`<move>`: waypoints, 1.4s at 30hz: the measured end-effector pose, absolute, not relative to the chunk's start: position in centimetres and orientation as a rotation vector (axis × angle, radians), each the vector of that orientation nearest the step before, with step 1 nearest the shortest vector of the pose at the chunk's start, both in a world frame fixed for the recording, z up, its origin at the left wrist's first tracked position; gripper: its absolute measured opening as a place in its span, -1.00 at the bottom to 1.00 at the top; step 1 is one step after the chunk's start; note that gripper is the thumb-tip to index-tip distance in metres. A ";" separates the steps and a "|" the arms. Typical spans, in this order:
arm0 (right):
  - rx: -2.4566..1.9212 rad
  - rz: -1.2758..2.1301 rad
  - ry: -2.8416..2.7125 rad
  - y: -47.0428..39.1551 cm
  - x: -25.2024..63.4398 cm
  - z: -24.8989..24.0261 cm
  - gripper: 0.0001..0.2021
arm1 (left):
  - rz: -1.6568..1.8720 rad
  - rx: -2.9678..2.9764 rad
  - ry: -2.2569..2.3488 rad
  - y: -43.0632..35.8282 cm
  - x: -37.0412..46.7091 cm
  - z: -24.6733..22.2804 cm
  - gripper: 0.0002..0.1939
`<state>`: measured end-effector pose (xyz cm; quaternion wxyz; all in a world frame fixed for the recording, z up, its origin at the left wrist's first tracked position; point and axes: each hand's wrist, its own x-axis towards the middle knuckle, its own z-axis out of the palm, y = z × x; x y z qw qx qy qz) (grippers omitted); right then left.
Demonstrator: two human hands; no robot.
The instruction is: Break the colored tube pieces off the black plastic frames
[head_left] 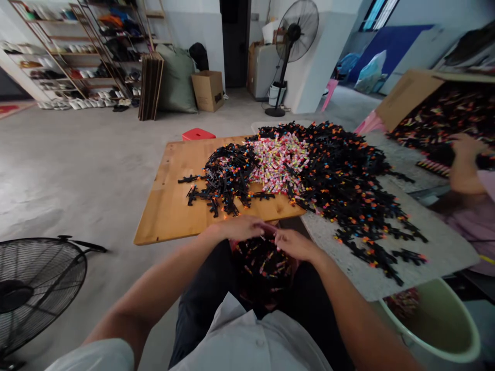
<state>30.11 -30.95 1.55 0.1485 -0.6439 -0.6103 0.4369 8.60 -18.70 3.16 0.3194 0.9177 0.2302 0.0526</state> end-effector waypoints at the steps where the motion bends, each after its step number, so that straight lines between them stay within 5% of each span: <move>1: -1.937 1.365 -1.813 -31.0 30.0 0.9 -0.85 | 0.170 2.473 0.703 -17.2 9.2 2.9 -0.73; 4: -2.117 1.507 -1.950 -30.5 29.6 -0.1 -0.88 | 0.338 2.685 0.966 -13.5 11.8 2.4 -0.69; 14: -2.309 0.345 -1.838 -16.1 32.2 5.0 -0.60 | 0.234 2.832 1.075 -10.7 15.8 1.1 -0.62; 20: -2.294 0.262 -2.079 -13.0 30.8 3.8 -0.61 | 0.188 2.959 0.848 -10.3 13.6 0.4 -0.52; 31: -2.142 0.247 -2.296 -16.0 31.5 2.8 -0.51 | 0.311 3.010 0.725 -10.6 12.0 -0.6 -0.63; 42: -2.122 0.351 -1.934 -15.9 32.0 1.0 -0.78 | 0.132 2.818 0.754 -11.0 12.9 2.4 -0.56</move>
